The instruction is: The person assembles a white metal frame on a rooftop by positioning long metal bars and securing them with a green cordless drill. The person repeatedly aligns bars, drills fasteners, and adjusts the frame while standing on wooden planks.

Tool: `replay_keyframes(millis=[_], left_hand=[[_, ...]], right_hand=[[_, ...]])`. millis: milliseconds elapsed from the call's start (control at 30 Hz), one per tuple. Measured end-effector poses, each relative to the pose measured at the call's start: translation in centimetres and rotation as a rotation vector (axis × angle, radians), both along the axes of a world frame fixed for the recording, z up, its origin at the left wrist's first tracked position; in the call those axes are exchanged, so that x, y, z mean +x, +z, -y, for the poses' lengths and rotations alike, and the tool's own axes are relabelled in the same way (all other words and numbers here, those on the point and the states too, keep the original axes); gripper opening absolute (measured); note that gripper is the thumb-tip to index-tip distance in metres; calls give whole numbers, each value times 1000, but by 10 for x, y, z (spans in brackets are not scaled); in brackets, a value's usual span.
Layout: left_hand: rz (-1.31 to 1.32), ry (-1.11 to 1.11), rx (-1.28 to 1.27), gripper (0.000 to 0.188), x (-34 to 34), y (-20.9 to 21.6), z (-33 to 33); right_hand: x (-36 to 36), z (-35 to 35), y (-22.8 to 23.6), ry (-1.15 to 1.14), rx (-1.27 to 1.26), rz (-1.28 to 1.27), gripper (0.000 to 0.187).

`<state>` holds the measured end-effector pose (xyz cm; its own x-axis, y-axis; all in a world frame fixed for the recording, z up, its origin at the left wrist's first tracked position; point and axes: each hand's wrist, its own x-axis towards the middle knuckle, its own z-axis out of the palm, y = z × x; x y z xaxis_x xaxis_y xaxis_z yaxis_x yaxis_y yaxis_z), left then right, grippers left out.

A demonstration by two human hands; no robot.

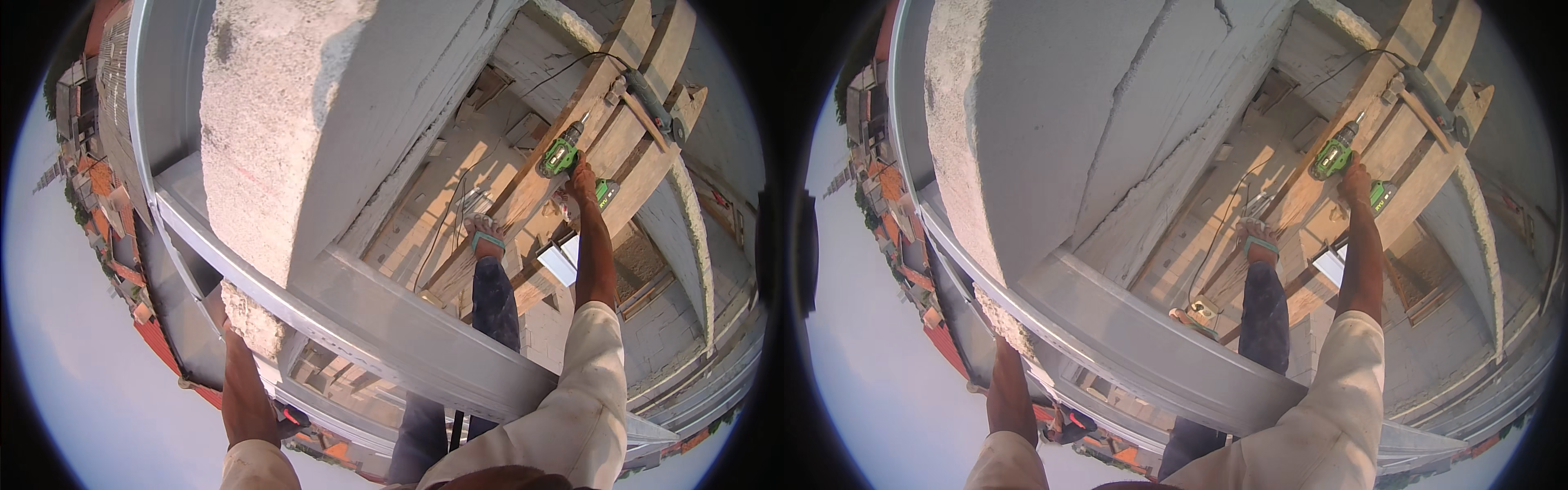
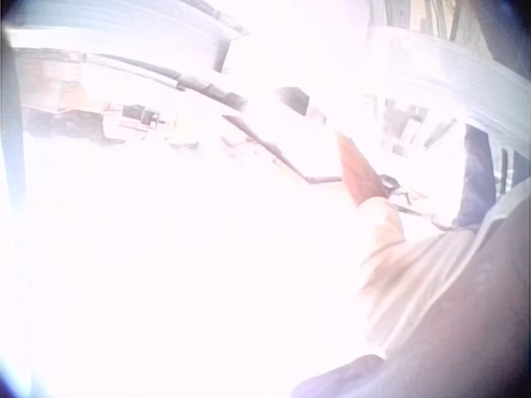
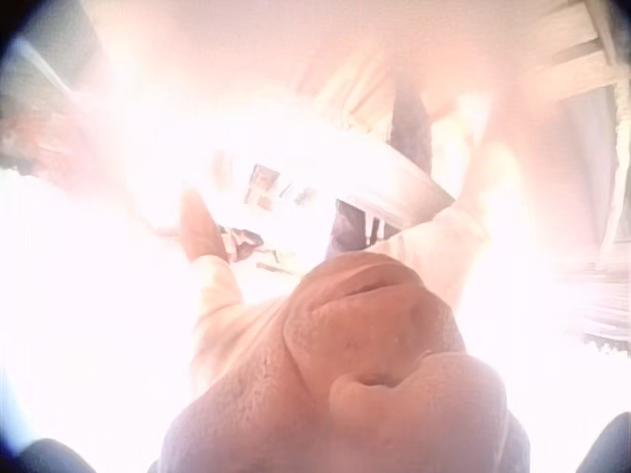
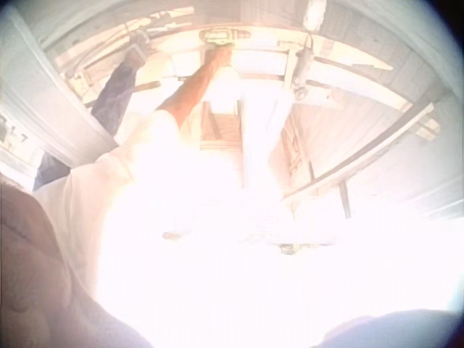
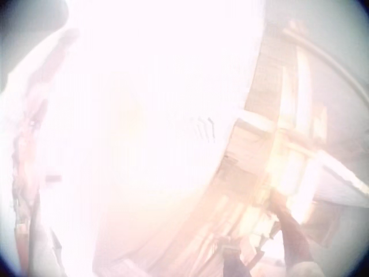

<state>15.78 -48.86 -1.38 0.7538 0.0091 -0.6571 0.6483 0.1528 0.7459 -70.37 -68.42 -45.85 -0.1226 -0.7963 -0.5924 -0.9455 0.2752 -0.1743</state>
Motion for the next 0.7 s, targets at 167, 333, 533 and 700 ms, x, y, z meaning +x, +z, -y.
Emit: replay_keyframes(millis=[167, 333, 533, 700], left_hand=[[-126, 85, -188, 42, -7, -48, 16], [-161, 431, -400, 43, -58, -67, -26], [-256, 614, -655, 48, -106, -50, 55], [-357, 756, -836, 58, -126, -54, 58]], right_hand=[[-49, -16, 29, -171, 19, 237, 68], [-38, -5, 209, -82, 34, 904, 39], [8, 10, 488, -160, -77, 508, 51], [85, 23, 652, -126, -149, 649, 51]])
